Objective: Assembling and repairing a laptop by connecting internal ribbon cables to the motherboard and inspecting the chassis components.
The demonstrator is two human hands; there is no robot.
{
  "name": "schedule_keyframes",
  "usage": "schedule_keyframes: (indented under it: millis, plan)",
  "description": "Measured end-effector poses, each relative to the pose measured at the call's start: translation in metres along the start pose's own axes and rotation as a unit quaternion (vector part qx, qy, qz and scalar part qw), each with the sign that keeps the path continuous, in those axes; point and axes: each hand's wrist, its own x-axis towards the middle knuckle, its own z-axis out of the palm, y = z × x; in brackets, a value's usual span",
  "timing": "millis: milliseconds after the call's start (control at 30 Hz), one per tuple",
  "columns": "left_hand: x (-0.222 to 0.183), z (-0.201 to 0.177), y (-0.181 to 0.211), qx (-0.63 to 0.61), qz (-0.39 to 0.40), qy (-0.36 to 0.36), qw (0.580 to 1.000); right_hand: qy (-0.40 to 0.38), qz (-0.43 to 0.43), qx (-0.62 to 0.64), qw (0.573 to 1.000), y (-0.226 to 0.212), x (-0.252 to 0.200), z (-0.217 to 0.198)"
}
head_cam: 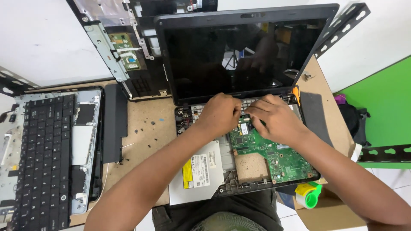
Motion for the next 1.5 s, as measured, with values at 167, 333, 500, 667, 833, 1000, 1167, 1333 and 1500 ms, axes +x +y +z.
schedule_keyframes:
  millis: [167,333,500,667,833,1000,1167,1333,1500]
  plan:
    - [0.001,0.008,-0.006,0.007,0.005,0.009,1.000,-0.006,-0.009,-0.032,0.999,0.001,-0.002,0.004]
    - [0.000,0.007,-0.003,-0.014,0.006,0.006,1.000,-0.013,0.003,0.021,1.000,0.009,-0.006,0.005]
    - [-0.003,0.005,0.002,-0.035,-0.007,0.005,0.999,0.017,-0.004,0.034,0.999,0.001,-0.006,0.001]
    - [-0.007,0.004,0.003,-0.029,0.001,0.015,0.999,0.032,-0.022,0.014,0.999,0.000,-0.008,0.001]
    - [-0.005,0.007,-0.001,-0.027,0.008,0.021,0.999,0.038,-0.043,0.010,0.998,0.000,-0.008,0.001]
    - [-0.004,0.012,-0.002,-0.016,0.005,0.034,0.999,0.026,-0.036,-0.028,0.999,0.001,-0.012,0.007]
    - [-0.008,0.010,0.003,-0.005,-0.001,0.036,0.999,0.008,-0.033,-0.048,0.998,0.003,-0.011,0.009]
    - [-0.011,0.015,0.007,0.018,-0.002,0.047,0.999,-0.038,0.024,0.054,0.998,0.012,-0.005,0.003]
    - [-0.009,0.018,0.006,0.053,-0.025,0.032,0.998,-0.149,0.142,0.133,0.970,0.006,0.019,-0.017]
